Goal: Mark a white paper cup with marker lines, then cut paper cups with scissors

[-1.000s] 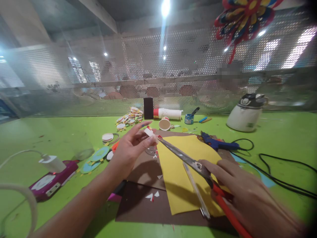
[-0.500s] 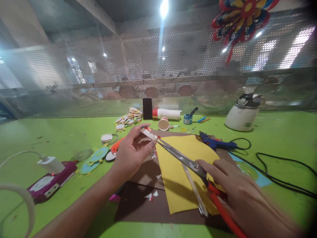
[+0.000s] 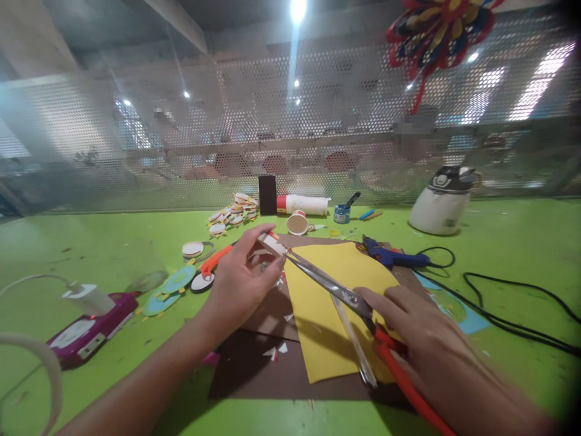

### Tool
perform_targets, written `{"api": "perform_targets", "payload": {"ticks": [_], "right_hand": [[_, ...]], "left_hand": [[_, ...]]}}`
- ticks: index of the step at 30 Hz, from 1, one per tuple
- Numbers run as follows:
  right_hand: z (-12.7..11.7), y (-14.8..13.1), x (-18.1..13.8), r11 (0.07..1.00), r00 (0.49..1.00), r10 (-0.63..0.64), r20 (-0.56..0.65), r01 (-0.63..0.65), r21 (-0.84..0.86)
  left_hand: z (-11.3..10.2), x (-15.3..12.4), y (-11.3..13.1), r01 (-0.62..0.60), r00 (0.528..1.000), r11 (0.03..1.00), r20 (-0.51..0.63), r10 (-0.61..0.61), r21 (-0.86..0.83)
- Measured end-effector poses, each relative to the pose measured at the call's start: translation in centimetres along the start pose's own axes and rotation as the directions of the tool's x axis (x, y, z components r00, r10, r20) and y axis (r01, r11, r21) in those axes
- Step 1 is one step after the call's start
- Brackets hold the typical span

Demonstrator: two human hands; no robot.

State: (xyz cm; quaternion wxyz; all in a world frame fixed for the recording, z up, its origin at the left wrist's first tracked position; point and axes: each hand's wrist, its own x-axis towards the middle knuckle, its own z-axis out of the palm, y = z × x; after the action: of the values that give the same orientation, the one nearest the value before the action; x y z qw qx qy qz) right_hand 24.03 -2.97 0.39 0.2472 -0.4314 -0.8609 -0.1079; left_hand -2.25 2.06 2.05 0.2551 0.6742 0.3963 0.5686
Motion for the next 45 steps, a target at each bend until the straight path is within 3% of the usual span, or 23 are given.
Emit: {"api": "perform_targets", "payload": {"ticks": [8, 17, 28, 35, 45], "right_hand": [[-0.4, 0.1, 0.0, 0.997, 0.993, 0.041, 0.115, -0.048, 0.061], [-0.4, -0.2, 0.0, 0.999, 0.999, 0.016, 0.049, -0.018, 0.048], [-0.9, -0.2, 0.4, 0.997, 0.997, -0.070, -0.044, 0.069, -0.044], [-0.4, 0.6, -0.5, 0.999, 0.999, -0.036, 0.014, 0.036, -0.007], [0.1, 1.1, -0.9, 0.998, 0.998, -0.069, -0.015, 0.069, 0.006]], "left_hand": [[0.0, -0.3, 0.0, -0.014, 1.000, 0.997, 0.025, 0.012, 0.078], [0.2, -0.2, 0.4, 0.051, 0.998, 0.994, 0.052, -0.046, -0.096], [0.1, -0.1, 1.3, 0.071, 0.997, 0.996, 0.045, -0.069, -0.049], [0.0, 0.0, 2.4, 0.172, 0.981, 0.978, 0.105, -0.160, -0.121], [0.0, 0.1, 2.5, 0.248, 0.964, 0.942, 0.155, -0.217, -0.227]]}}
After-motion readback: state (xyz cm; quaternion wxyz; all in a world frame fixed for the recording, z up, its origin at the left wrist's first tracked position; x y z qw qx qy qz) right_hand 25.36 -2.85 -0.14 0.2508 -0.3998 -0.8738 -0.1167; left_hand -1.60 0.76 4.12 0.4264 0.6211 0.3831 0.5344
